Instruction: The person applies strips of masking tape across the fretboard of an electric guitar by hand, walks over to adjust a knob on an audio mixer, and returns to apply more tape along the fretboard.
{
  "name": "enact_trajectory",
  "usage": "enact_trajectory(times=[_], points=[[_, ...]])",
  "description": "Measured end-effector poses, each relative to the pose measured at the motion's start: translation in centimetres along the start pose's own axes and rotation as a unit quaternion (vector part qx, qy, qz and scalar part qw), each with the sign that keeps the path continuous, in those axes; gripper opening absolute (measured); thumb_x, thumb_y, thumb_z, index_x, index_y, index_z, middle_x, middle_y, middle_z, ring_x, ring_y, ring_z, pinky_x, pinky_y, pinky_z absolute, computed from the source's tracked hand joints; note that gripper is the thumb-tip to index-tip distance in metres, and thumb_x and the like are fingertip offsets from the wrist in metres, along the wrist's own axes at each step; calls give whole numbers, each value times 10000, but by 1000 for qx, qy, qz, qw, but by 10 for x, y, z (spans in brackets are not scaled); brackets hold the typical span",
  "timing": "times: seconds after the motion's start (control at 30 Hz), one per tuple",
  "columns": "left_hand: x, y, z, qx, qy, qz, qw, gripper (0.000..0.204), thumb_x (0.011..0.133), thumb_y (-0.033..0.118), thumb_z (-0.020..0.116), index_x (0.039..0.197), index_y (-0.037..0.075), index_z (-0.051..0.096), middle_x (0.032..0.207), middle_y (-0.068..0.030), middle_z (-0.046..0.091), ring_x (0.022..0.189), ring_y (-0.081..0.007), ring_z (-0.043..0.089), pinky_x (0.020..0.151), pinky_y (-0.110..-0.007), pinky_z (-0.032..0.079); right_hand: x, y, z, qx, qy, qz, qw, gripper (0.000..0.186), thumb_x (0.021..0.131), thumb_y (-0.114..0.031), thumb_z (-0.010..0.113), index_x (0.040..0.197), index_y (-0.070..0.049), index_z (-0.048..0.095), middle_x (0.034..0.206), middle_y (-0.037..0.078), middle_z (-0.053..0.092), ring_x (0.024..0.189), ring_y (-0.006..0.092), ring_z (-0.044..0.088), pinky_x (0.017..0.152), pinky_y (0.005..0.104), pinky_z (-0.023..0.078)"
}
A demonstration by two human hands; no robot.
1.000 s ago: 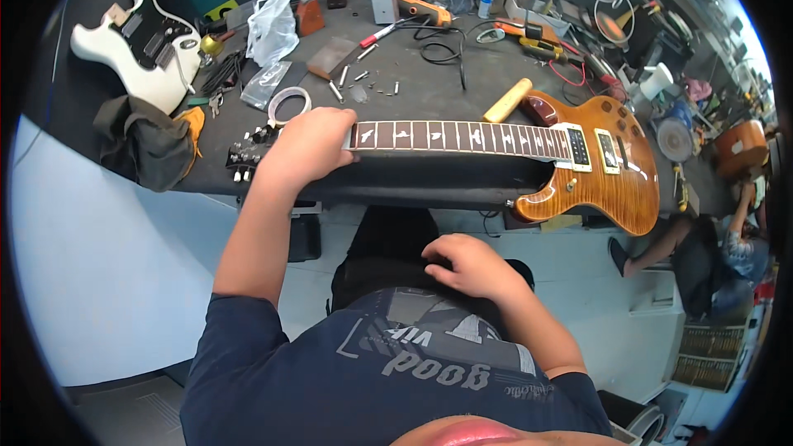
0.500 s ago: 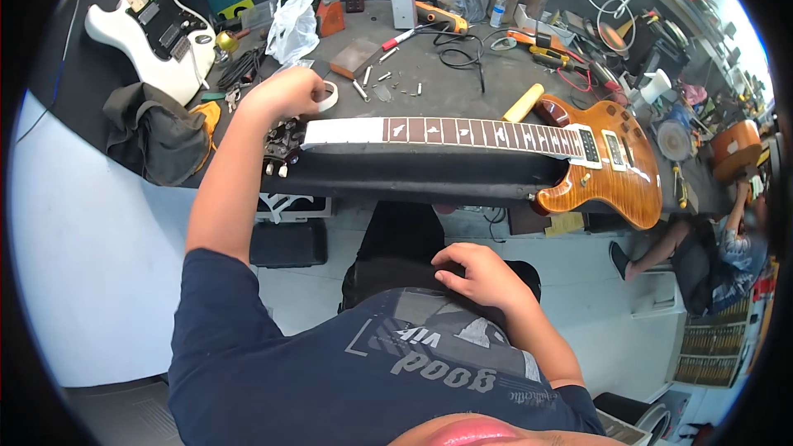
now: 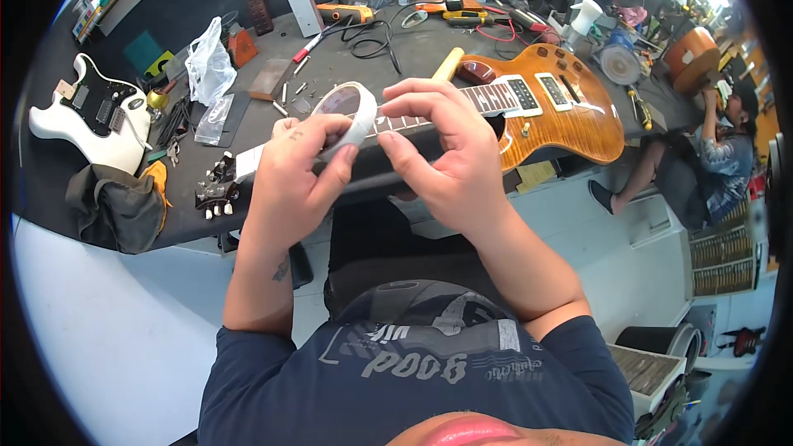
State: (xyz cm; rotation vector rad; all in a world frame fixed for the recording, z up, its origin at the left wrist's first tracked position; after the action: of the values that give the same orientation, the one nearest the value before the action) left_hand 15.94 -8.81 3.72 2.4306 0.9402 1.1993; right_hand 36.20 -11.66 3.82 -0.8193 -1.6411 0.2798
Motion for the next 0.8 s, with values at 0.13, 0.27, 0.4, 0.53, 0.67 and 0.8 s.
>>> enact_trajectory(times=[0.13,0.27,0.4,0.53,0.67,0.8], points=[[-2,15,6,27,2,20,999,238,940,89,805,1165,36,748,1012,-106,784,850,-307,682,877,-423,428,-7,1,11,9,4,41,999,210,941,-92,835,1130,-16,784,1270,150,772,1160,296,752,1015,413,576],[-5,22,8,60,7,31,998,249,941,93,806,1178,47,743,1018,-109,788,856,-309,689,869,-425,422,-9,3,12,-18,-1,30,999,203,934,-71,824,1124,-14,782,1270,150,775,1145,291,758,993,403,588],[-9,25,13,59,4,35,998,258,952,97,793,1199,55,735,1020,-112,790,886,-302,706,885,-432,425,-5,1,14,-54,-12,-15,998,118,905,-24,769,1005,6,716,1244,153,747,1057,304,751,925,417,596],[-9,25,11,25,-22,13,999,210,963,101,774,1164,47,742,989,-99,787,876,-297,710,923,-452,438,0,9,19,-78,-30,-66,994,110,894,-3,706,968,24,629,1239,193,687,1025,353,710,902,435,584],[-19,7,10,-20,-91,11,996,152,971,94,758,1114,41,755,955,-91,781,854,-290,708,971,-463,441,-9,33,17,39,-25,25,999,132,972,-19,691,1084,37,653,1341,208,655,1088,317,728,928,415,605],[-23,2,8,-45,-53,1,998,104,983,91,742,1074,41,756,893,-71,746,813,-275,682,1021,-462,433,-12,35,16,175,-28,116,977,176,1040,-37,717,1196,45,718,1409,171,669,1176,222,735,1012,379,608]])
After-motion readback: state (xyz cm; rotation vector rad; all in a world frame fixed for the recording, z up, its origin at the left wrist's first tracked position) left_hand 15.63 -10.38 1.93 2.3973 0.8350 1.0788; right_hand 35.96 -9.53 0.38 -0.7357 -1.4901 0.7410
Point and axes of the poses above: each hand's wrist, its own x-axis towards the middle knuckle, its own z-axis out of the palm, y = z × x, the point moved 5 cm from there along x, towards the middle knuckle
